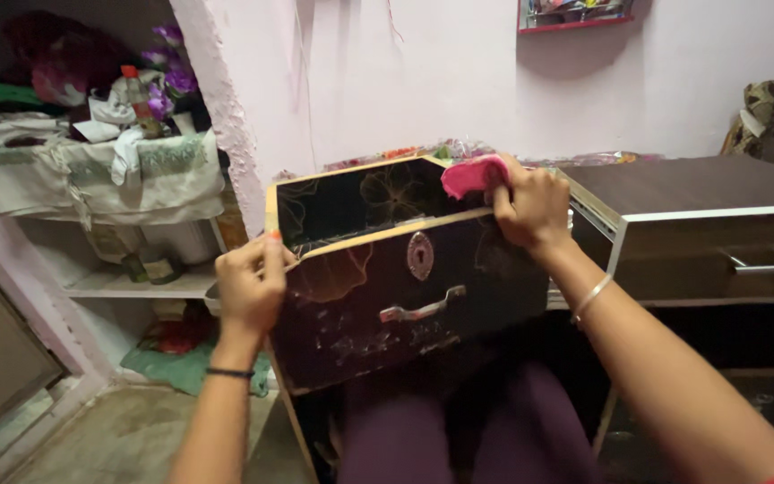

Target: The person cleans the interior and exterior of a black decorative box with a pink cloth. They then pick up a second, white-framed box, spray its interior with a cleaning solution, and wipe it down with the cloth.

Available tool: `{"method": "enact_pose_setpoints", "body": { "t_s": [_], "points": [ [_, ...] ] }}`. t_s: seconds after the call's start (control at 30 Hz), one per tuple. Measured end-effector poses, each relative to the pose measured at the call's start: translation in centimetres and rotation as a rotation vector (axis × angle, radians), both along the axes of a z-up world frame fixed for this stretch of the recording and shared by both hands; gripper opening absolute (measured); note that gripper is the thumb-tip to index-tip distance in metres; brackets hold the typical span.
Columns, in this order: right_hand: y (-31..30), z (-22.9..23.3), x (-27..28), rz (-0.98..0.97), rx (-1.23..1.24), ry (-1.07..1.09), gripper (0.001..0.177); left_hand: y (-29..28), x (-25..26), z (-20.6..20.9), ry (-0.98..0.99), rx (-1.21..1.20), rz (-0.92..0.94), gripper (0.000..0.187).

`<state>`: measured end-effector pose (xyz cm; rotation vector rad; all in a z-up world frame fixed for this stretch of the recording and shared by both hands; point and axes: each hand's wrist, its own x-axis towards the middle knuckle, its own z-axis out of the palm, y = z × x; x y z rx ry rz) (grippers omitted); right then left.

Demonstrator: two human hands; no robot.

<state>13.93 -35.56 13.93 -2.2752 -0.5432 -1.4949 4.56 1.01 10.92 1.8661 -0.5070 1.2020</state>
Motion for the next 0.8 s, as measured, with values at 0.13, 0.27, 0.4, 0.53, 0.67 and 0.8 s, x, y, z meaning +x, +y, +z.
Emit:
{"method": "enact_pose_setpoints", "body": {
  "t_s": [0.13,0.27,0.4,0.53,0.67,0.8],
  "points": [
    [-0.8,0.3,5.7,0.022,0.02,0.037,0.032,-2.0,2.9,0.8,0.058,-0.01,0.179,0.037],
    [-1.2,-0.2,9.1,0.117,0.045,0.076,0.029,-3.3,4.4,0.8,0.017,-0.053,0.212,0.036],
    [-1.9,-0.3,10.5,0.12,0.007,0.085,0.026,-3.8,5.9,0.6,0.006,-0.066,0.302,0.035],
    [-2.0,-0.4,12.5,0.084,0.016,0.063,0.034,-4.5,7.2,0.7,-0.074,-0.052,0.335,0.035],
    [-1.8,-0.3,14.4,0.18,0.12,0.1,0.043,-5.1,8.1,0.9,-0.031,-0.071,0.347,0.038],
    [-1.6,0.0,13.7,0.519,0.458,-0.007,0.027,-4.7,8.4,0.4,-0.019,-0.089,0.29,0.038]
  ]
}}
